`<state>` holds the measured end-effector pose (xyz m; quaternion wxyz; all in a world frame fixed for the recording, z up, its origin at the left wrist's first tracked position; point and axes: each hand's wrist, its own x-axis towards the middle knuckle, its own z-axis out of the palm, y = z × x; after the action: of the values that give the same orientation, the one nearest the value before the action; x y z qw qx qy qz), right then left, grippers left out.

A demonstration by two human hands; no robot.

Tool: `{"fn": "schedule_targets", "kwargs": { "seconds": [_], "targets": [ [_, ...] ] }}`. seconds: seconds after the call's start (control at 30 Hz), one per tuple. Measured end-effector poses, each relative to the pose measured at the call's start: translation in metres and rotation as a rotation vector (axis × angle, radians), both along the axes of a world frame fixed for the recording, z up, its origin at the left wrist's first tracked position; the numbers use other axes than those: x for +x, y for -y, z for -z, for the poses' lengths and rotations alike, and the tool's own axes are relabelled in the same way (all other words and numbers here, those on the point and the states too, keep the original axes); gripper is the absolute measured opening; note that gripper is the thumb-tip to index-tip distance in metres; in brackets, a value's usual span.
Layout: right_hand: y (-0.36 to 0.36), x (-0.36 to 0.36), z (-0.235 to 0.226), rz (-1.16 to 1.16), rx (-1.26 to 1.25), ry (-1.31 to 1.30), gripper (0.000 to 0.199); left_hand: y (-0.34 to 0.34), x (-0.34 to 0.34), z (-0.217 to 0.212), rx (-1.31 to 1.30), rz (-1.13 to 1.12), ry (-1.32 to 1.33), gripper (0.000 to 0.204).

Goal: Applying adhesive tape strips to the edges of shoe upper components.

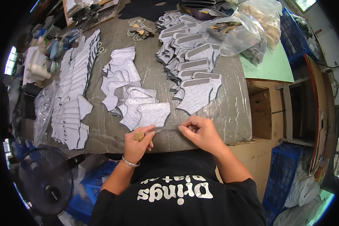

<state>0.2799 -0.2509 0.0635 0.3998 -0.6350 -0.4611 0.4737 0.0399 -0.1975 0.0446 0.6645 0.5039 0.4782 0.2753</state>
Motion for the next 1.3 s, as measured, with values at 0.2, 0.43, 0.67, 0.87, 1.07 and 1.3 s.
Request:
{"fn": "schedule_targets", "kwargs": {
  "seconds": [0.2,0.43,0.67,0.87,1.07,1.3],
  "targets": [
    [0.009,0.026,0.009,0.211,-0.074,-0.244,0.013,-0.007,-0.005,0.004,1.041,0.222,-0.558,0.036],
    [0.021,0.032,0.012,0.289,-0.119,-0.441,0.015,0.033,-0.001,0.006,1.086,0.451,-0.654,0.04],
    [-0.006,-0.004,0.008,0.07,-0.193,-0.381,0.02,0.026,-0.015,0.012,1.146,0.263,-0.722,0.04],
    [-0.033,-0.025,0.017,-0.023,-0.235,-0.305,0.021,0.023,-0.02,0.015,1.164,0.289,-0.748,0.031],
    [-0.037,-0.029,0.019,0.006,-0.277,-0.263,0.022,0.022,-0.022,0.019,1.206,0.262,-0.74,0.032],
    [-0.038,-0.033,0.02,0.047,-0.287,-0.218,0.021,0.019,-0.021,0.021,1.192,0.253,-0.724,0.035]
  ]
}}
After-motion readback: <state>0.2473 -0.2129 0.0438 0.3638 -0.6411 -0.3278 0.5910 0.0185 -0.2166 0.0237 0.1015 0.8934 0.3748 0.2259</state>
